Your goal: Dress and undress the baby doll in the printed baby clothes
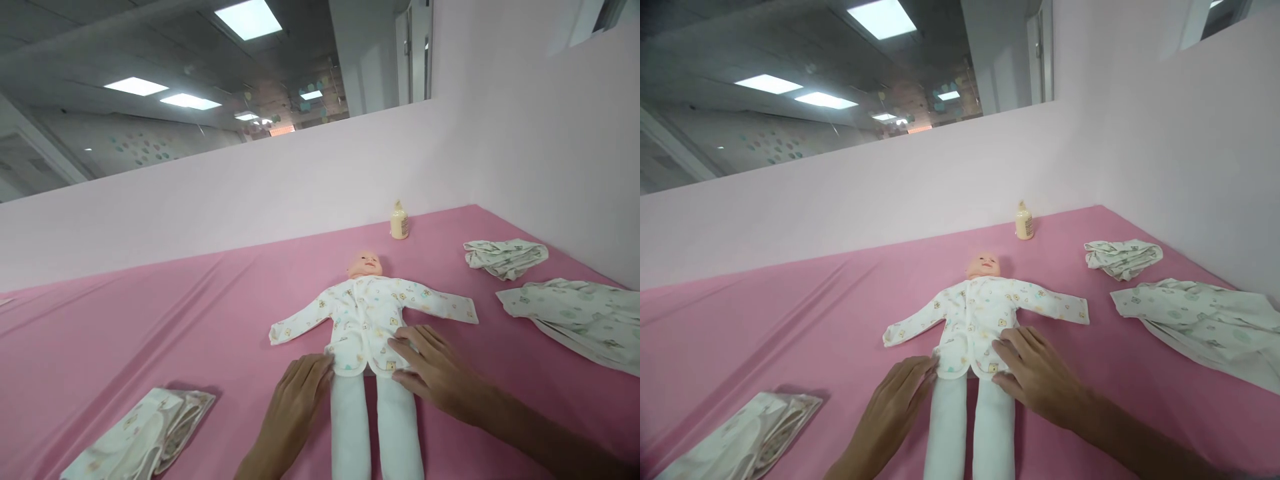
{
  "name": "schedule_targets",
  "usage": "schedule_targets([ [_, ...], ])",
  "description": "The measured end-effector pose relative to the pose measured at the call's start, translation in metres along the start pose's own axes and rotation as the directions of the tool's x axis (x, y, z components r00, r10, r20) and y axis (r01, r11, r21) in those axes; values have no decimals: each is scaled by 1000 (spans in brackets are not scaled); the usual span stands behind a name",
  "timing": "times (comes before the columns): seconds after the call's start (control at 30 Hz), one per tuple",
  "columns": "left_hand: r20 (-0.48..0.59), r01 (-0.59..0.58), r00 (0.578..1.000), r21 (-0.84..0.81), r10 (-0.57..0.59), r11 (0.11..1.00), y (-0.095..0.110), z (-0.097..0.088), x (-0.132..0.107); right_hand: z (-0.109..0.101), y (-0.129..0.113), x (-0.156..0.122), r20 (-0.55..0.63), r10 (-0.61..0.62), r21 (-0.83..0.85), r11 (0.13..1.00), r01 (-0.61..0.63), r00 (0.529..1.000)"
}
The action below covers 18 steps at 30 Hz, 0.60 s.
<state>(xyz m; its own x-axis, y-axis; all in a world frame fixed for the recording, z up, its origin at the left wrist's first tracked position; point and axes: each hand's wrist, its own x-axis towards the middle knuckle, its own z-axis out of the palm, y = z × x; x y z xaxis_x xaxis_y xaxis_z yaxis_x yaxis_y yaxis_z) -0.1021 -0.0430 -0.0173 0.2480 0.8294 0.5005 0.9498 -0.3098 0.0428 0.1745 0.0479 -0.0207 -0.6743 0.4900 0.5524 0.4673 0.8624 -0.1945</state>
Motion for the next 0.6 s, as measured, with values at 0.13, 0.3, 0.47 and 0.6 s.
schedule_targets([
  [0.13,-67,-67,995,104,74,992,-8,13,7,12,17,-17,-37,-98,-84,992,95,995],
  [0.3,-78,164,984,6,-163,986,-23,25,43,23,38,9,-136,36,-63,997,-45,990],
  [0.47,-44,293,955,-12,-293,956,-40,48,98,36,68,64,-123,329,-105,934,-342,936],
  [0.6,27,269,962,100,-273,958,-48,68,109,54,82,71,-136,387,-228,884,-409,912],
])
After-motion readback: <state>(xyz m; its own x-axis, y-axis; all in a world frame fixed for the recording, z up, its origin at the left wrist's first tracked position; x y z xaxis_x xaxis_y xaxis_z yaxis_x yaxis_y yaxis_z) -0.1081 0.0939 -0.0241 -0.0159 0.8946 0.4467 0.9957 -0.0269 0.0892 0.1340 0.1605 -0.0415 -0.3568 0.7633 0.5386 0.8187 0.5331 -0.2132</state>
